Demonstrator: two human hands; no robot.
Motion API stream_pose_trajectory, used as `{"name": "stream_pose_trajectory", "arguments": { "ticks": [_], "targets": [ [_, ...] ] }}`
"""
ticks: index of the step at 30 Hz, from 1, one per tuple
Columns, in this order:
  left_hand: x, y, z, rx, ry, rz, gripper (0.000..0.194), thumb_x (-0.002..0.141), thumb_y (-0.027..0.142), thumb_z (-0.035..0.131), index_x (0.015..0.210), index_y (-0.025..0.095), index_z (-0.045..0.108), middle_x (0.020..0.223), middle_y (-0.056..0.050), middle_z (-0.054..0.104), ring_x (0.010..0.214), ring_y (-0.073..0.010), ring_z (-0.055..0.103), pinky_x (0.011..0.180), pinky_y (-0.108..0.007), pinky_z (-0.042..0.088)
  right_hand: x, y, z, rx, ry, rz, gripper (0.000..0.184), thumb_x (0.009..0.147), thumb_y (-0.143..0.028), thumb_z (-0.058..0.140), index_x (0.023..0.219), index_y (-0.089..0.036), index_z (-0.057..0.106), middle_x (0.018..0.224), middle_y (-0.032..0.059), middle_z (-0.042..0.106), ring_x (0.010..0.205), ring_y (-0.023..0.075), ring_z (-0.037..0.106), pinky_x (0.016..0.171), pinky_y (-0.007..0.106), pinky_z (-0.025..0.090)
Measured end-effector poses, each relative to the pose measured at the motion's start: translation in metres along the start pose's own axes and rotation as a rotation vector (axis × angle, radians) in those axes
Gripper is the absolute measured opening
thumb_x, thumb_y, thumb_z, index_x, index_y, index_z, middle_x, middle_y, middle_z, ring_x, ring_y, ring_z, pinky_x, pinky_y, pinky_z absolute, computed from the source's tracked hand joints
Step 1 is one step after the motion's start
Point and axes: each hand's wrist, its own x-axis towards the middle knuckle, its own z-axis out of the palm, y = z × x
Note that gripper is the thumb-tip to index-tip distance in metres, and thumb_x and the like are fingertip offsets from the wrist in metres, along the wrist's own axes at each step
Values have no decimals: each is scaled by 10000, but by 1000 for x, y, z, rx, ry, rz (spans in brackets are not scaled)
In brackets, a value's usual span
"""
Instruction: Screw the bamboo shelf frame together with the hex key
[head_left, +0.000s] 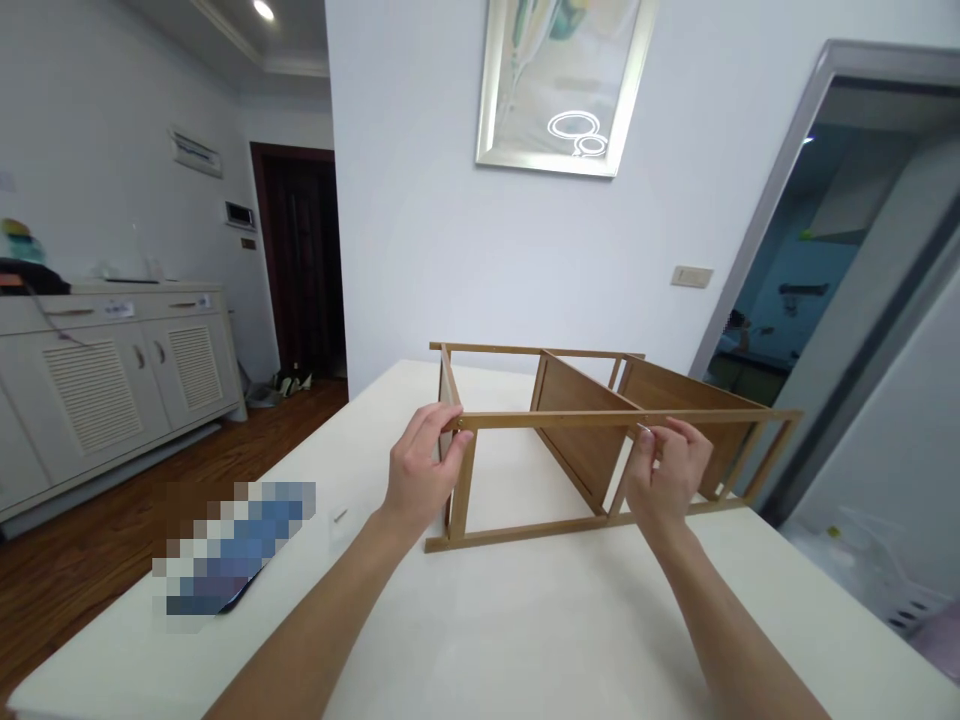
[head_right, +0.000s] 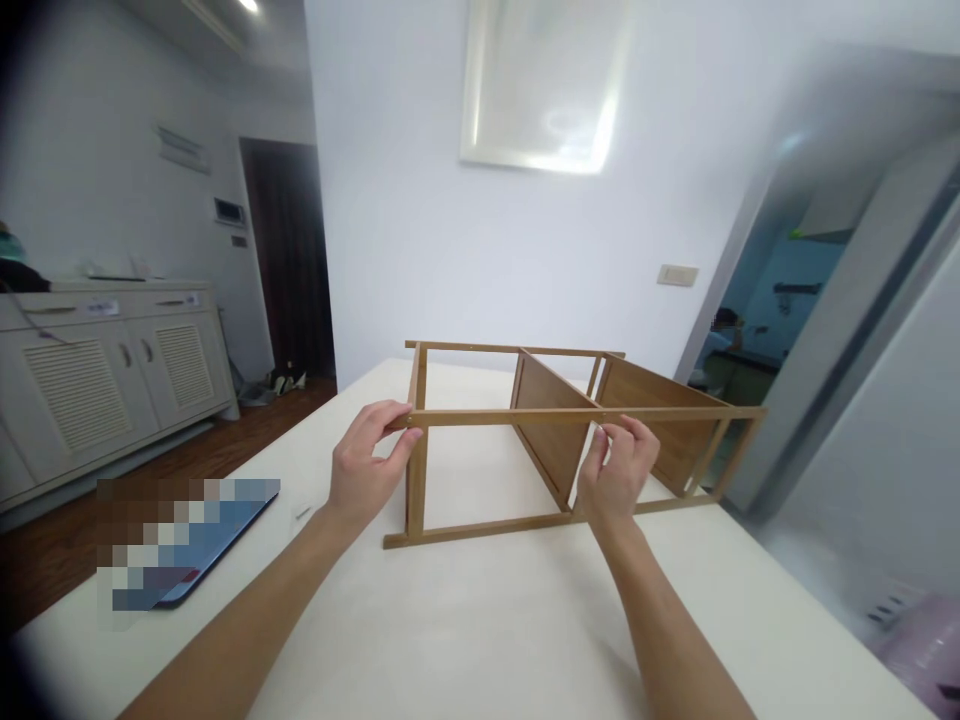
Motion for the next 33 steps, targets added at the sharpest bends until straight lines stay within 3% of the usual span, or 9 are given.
{"name": "stream_pose_trajectory", "arguments": {
  "ticks": [4, 9, 12, 16, 19, 23, 27, 30, 33],
  "targets": [
    [-2, 6, -1, -19, 4, 35, 264, 848, 132, 602, 1100, 206, 628, 1010, -51, 642, 942, -165, 629, 827, -322, 579, -3, -36, -7, 89, 39, -172, 91, 884, -188, 560, 947, -172, 623, 886, 73, 548, 859, 189, 546, 731, 343, 493],
    [-5, 9, -3, -74, 21, 33, 234, 862, 138, 582, 1070, 223, 649, 1005, -43, 658, 931, -164, 640, 827, -323, 583, -13, -96, -9, 435, -138, -346, 329, 857, -40, 547, 1140, -201, 595, 876, 54, 593, 769, 148, 574, 630, 275, 503],
    [-12, 7, 0, -136, 24, -93, 288, 866, 181, 592, 1150, 228, 609, 1081, -54, 647, 993, -177, 632, 866, -348, 578, -9, -127, -7, 567, -152, -356, 400, 848, -6, 536, 1191, -204, 590, 866, 56, 612, 753, 144, 588, 629, 279, 521],
    [-24, -2, 6, -213, 26, -319, 449, 867, 291, 603, 1296, 221, 491, 1190, -94, 579, 1082, -206, 594, 868, -376, 576, 3, -156, 4, 673, -124, -301, 341, 865, -32, 530, 1137, -219, 616, 866, 53, 657, 781, 151, 633, 654, 285, 551],
    [-28, -6, 7, -207, -26, -304, 406, 877, 341, 581, 1256, 215, 511, 1181, -103, 558, 1069, -214, 578, 819, -365, 575, 6, -167, 16, 715, -123, -235, 296, 875, -47, 527, 1099, -216, 622, 887, 52, 680, 814, 154, 657, 697, 293, 569],
    [-30, -2, 5, -128, -68, -222, 298, 864, 333, 589, 1124, 189, 577, 988, -74, 588, 898, -197, 588, 768, -351, 546, -4, -169, 26, 741, -121, -192, 278, 856, -33, 548, 1064, -201, 623, 902, 61, 687, 828, 158, 669, 722, 300, 583],
    [-31, 4, 3, -209, -71, -339, 188, 869, 335, 583, 973, 180, 606, 848, -42, 619, 782, -172, 602, 726, -308, 520, -11, -165, 23, 716, -124, -390, 323, 840, -27, 565, 1112, -194, 618, 965, 93, 689, 854, 168, 672, 695, 300, 587],
    [-30, 5, 0, -396, -147, -477, 222, 881, 374, 572, 963, 175, 627, 875, -52, 684, 826, -181, 645, 764, -296, 520, -10, -162, 18, 662, -136, -546, 360, 828, -32, 586, 1157, -179, 605, 979, 112, 691, 885, 186, 673, 699, 316, 590],
    [-26, 7, -4, -511, -185, -585, 271, 887, 413, 559, 942, 166, 656, 910, -65, 718, 827, -188, 665, 760, -293, 527, -7, -160, 18, 623, -135, -616, 385, 821, -20, 584, 1177, -165, 594, 969, 119, 693, 909, 200, 671, 704, 329, 593]
  ]
}}
